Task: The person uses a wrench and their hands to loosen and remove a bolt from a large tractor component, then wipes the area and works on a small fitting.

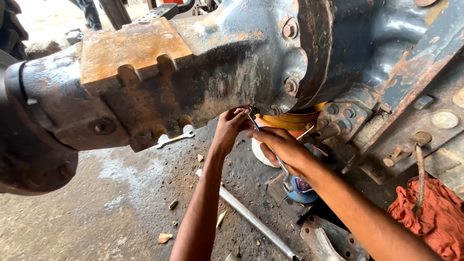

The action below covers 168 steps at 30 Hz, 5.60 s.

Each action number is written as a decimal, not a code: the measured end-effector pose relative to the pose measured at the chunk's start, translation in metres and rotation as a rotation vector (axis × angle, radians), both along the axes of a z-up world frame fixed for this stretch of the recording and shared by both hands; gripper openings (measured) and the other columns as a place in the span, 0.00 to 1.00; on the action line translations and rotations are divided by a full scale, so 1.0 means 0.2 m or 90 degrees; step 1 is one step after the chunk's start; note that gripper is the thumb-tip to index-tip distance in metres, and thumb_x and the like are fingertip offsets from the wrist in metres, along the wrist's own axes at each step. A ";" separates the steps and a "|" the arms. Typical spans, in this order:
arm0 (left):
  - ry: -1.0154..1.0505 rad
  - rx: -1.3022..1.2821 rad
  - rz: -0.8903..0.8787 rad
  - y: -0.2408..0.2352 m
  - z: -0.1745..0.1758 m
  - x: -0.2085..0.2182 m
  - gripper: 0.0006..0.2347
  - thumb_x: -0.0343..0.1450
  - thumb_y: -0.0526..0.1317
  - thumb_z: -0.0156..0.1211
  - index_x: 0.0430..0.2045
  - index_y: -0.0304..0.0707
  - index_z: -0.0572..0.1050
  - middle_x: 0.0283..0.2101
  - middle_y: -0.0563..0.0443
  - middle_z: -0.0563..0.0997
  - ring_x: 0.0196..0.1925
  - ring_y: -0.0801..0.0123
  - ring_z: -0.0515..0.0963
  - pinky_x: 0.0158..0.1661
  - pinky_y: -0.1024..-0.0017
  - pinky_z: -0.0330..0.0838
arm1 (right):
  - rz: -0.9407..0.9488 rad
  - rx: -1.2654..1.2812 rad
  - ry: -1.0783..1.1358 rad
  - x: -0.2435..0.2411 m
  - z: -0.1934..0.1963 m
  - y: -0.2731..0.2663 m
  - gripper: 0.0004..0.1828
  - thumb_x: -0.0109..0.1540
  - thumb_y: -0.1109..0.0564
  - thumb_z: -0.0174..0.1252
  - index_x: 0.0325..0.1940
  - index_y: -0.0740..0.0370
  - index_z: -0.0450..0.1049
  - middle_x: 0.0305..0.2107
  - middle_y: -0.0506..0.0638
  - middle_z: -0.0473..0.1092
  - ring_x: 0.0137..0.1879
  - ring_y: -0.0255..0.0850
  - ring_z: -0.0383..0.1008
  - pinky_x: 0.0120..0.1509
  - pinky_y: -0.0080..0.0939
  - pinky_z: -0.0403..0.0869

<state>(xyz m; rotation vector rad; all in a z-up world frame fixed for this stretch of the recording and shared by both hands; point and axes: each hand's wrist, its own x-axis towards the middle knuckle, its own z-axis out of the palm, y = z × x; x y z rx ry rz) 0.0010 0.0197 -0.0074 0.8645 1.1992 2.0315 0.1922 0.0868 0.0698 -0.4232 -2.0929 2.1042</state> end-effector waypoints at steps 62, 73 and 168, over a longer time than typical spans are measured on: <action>0.126 -0.001 0.115 -0.04 -0.01 0.01 0.11 0.73 0.35 0.63 0.47 0.28 0.81 0.42 0.47 0.85 0.41 0.71 0.81 0.45 0.71 0.76 | -0.020 0.459 -0.071 -0.23 -0.36 0.03 0.16 0.63 0.48 0.50 0.45 0.65 0.69 0.20 0.48 0.75 0.26 0.45 0.81 0.34 0.46 0.77; 0.325 0.020 0.291 -0.21 0.19 0.18 0.09 0.70 0.32 0.62 0.42 0.36 0.84 0.40 0.49 0.88 0.41 0.75 0.84 0.45 0.74 0.77 | -0.070 0.313 0.197 -0.86 -0.90 0.41 0.11 0.60 0.59 0.55 0.46 0.65 0.70 0.36 0.53 0.73 0.42 0.37 0.72 0.42 0.42 0.73; 0.035 0.067 0.076 0.07 -0.12 -0.07 0.12 0.74 0.37 0.52 0.43 0.27 0.80 0.39 0.49 0.84 0.38 0.70 0.82 0.42 0.72 0.77 | 0.015 0.204 -0.010 -0.06 0.01 -0.02 0.16 0.68 0.46 0.54 0.48 0.61 0.73 0.16 0.45 0.66 0.18 0.33 0.65 0.21 0.38 0.62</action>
